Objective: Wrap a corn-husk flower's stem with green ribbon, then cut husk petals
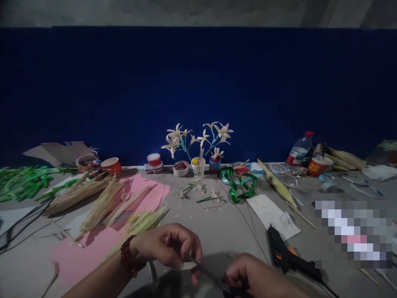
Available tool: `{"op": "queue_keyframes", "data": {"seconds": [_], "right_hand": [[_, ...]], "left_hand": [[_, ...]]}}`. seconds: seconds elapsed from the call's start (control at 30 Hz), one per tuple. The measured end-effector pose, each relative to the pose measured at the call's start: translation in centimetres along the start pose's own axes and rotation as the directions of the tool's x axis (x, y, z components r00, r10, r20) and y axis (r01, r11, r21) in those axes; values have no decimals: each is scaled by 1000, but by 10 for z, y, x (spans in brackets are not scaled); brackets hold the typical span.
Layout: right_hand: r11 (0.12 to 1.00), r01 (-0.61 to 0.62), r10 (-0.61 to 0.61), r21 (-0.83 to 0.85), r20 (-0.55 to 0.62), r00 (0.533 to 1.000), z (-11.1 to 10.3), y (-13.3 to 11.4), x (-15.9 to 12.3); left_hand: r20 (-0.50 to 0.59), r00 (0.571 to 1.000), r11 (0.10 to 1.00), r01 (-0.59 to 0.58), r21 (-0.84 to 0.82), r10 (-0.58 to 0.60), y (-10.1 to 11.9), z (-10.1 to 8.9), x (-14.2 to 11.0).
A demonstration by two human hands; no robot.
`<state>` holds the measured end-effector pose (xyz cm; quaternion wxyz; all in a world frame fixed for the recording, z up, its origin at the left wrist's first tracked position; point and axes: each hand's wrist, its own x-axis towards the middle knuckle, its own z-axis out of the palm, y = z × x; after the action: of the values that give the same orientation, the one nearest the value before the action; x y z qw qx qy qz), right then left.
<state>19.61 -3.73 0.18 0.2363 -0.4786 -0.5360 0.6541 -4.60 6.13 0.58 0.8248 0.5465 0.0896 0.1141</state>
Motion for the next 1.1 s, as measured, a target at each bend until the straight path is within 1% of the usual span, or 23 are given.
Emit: {"op": "queue_keyframes", "data": {"seconds": [0.1, 0.17, 0.43, 0.67, 0.73, 0.9, 1.1], "right_hand": [[996, -34, 39, -78, 64, 997, -5, 1, 3], [992, -42, 51, -120, 78, 996, -6, 0, 4], [970, -19, 28, -242, 32, 999, -1, -17, 0], [970, 2, 8, -245, 39, 999, -6, -10, -1], [972, 3, 9, -233, 49, 999, -6, -9, -2], [975, 18, -11, -224, 31, 999, -6, -3, -2], [975, 79, -60, -207, 95, 994, -9, 10, 3]], "left_hand": [[-8, 1000, 1000, -1, -7, 1, 1, 0, -1], [-10, 1000, 1000, 1, -7, -1, 3, 1, -1], [-10, 1000, 1000, 0, -5, 0, 5, 1, -2], [-34, 999, 1000, -17, -15, 17, 11, 0, -5], [-32, 999, 1000, -18, -10, 17, 12, -1, -5], [-15, 1000, 999, 0, -42, -1, 9, 0, -3], [-10, 1000, 997, 22, -70, -23, 6, 2, -2]]}}
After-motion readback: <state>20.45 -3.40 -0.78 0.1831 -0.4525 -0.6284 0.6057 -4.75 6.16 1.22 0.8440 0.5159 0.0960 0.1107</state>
